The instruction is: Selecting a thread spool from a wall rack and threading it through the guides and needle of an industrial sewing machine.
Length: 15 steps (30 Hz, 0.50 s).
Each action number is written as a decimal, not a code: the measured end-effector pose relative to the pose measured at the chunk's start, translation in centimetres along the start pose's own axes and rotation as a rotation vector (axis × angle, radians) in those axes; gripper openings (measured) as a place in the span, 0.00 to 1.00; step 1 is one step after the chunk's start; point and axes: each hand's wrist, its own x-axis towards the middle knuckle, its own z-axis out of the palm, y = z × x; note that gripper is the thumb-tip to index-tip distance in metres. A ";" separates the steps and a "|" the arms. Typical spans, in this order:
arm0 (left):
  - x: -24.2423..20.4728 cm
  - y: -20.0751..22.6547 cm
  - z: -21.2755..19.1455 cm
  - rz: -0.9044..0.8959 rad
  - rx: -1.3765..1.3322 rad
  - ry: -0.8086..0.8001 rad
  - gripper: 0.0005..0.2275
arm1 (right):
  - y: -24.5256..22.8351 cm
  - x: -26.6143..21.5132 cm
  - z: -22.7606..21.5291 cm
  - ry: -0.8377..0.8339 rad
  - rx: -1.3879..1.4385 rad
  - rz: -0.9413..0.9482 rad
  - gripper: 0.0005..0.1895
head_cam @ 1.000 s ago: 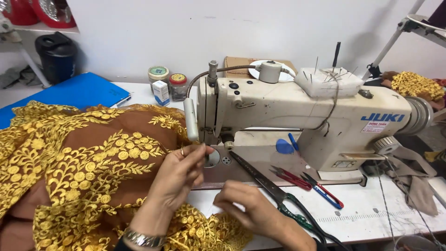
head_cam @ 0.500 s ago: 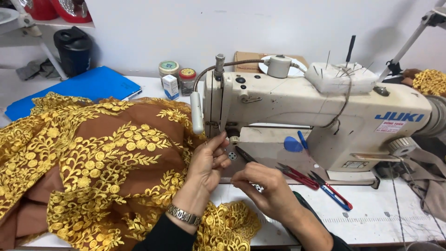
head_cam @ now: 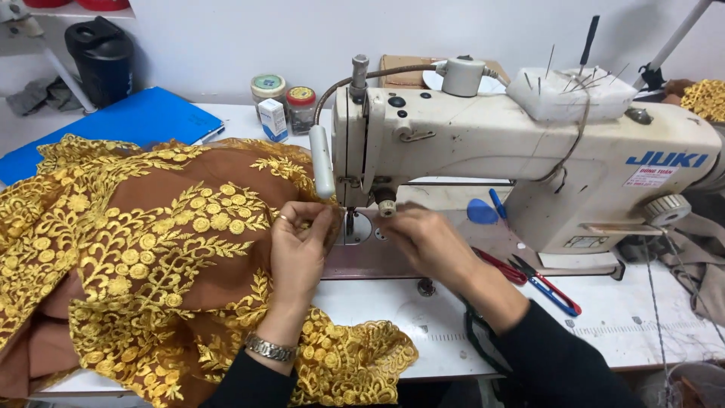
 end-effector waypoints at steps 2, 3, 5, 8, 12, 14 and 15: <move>-0.1 0.6 0.1 -0.038 0.062 0.048 0.05 | 2.0 0.1 1.6 0.018 -0.052 0.052 0.04; -0.1 0.5 0.1 -0.041 0.062 0.048 0.05 | 3.1 0.3 2.4 0.016 -0.051 0.056 0.04; 0.2 0.3 0.1 0.121 0.453 0.066 0.01 | 5.3 0.6 3.8 0.072 -0.165 0.112 0.09; 1.4 -1.1 -0.4 0.118 0.248 -0.018 0.04 | 5.1 1.5 3.9 0.046 0.015 0.202 0.08; 1.7 -1.4 -0.6 0.224 0.378 -0.065 0.04 | 1.4 1.8 3.6 -0.088 0.180 0.216 0.05; 1.4 -1.8 -1.1 0.360 0.629 -0.104 0.03 | -1.0 1.6 2.5 -0.264 0.294 0.204 0.06; 0.9 -1.5 -1.1 0.358 0.627 -0.106 0.03 | -1.5 1.1 2.0 -0.264 0.293 0.207 0.06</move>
